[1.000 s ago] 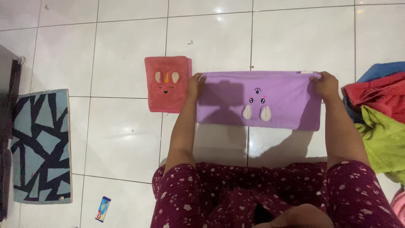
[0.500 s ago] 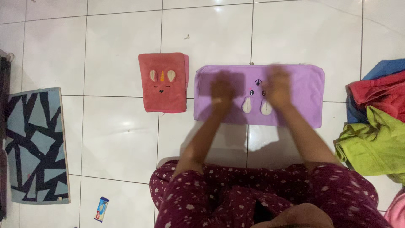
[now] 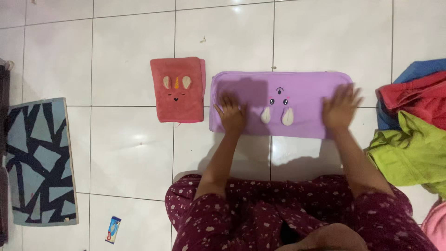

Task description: The person sits on a tiled floor and folds several towels one by one. They unfold each towel, smooth it, fold it in half multiple times, and place the finished folded towel on a growing stack. The towels include a red towel with a unicorn face, a pink towel with a bear and donuts, a purple towel with a rabbit face, and a green towel.

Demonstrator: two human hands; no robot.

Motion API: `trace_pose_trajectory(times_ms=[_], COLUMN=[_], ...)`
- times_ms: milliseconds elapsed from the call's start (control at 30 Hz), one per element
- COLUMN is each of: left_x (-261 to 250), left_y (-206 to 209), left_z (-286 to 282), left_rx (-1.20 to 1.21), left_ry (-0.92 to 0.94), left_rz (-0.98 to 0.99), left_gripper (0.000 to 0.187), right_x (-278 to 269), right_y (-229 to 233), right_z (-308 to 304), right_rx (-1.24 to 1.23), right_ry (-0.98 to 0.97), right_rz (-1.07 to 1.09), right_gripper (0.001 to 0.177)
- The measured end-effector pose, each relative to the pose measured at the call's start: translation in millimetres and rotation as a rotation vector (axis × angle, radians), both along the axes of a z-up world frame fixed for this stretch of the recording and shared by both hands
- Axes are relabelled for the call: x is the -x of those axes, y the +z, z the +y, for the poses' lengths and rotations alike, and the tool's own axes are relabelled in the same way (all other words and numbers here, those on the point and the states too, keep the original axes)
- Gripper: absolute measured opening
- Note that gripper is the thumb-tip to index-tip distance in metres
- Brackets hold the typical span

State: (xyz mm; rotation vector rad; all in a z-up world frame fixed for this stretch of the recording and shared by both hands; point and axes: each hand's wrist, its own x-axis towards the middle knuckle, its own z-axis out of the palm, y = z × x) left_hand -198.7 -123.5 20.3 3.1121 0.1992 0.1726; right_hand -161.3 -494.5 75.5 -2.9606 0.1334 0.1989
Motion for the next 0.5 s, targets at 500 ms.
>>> trace_pose_trajectory(times_ms=[500], left_x=[74], left_y=[32], left_z=[110], left_rx=[0.252], left_ry=[-0.373], left_rz=[0.221], left_gripper=[0.079], right_x=[88], right_y=[-3], right_z=[-76], right_rx=[0.004], right_ry=[0.630], right_rz=[0.033], right_gripper=[0.066])
